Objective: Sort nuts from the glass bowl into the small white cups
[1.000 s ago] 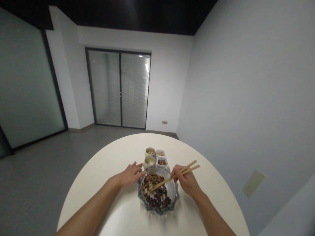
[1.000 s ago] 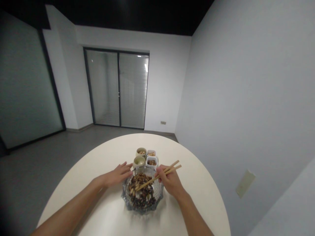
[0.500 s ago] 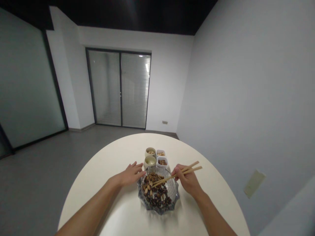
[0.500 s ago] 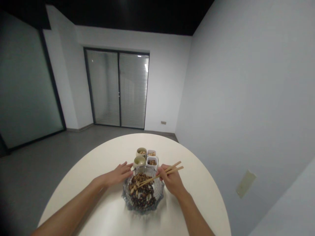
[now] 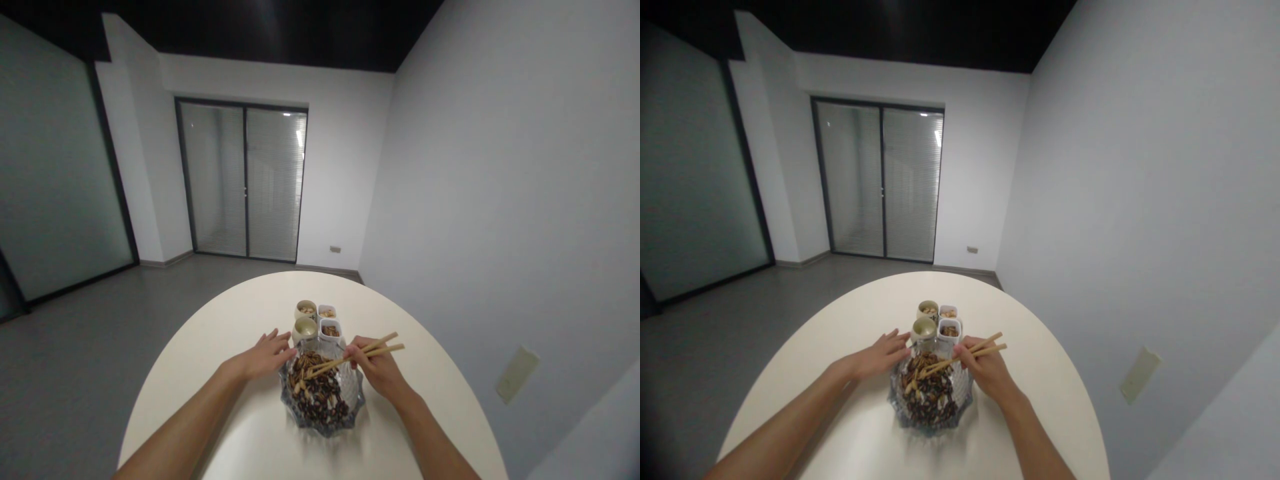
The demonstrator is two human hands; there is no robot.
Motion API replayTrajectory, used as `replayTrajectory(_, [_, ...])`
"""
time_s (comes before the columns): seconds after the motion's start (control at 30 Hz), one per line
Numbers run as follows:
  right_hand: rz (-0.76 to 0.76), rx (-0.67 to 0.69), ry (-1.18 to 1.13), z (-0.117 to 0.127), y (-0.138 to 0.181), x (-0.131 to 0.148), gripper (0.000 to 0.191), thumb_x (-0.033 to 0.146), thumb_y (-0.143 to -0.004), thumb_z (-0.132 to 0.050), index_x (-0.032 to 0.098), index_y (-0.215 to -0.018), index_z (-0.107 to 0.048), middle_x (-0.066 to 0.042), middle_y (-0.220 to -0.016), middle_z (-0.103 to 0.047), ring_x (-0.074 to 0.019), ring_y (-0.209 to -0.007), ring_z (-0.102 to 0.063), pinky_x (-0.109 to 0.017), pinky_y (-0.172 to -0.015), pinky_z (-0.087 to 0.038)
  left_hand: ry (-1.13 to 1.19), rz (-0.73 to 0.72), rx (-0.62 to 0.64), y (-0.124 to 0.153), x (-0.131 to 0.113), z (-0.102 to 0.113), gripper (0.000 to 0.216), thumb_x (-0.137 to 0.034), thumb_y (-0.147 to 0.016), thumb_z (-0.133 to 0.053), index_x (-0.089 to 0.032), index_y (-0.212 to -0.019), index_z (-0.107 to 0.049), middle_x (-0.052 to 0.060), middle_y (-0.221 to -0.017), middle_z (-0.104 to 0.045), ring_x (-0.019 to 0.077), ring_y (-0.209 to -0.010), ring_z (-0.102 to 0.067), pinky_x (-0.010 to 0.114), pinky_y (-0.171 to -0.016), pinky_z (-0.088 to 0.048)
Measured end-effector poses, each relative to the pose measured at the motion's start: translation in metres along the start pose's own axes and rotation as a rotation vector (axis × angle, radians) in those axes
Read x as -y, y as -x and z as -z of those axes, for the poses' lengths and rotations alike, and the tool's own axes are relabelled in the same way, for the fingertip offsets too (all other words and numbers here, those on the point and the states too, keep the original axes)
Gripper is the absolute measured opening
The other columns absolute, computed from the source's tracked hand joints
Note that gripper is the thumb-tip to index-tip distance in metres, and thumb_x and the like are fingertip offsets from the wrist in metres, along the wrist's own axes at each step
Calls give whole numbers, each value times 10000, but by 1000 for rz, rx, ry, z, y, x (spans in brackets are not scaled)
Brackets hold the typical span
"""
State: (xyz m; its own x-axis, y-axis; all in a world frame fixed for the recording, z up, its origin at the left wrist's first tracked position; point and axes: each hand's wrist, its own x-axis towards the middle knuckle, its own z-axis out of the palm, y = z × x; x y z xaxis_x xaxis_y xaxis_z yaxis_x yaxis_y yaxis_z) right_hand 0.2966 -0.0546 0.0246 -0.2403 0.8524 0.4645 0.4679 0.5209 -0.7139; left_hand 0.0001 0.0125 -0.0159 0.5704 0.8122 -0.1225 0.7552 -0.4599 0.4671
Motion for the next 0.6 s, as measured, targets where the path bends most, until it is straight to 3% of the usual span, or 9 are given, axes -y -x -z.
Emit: replayTrajectory(0.6, [-15,-33,-65,3,1,2,508,553,-933,-486,174,-665,-693,-11,-487,-595,-130,-454,-535,-209,-444,-395,9,5,5,3,-5,2,651,-691,-1000,-189,-278,-1350,-550,34,-1610,-212,364,-1471,-41,585,-1151,-40])
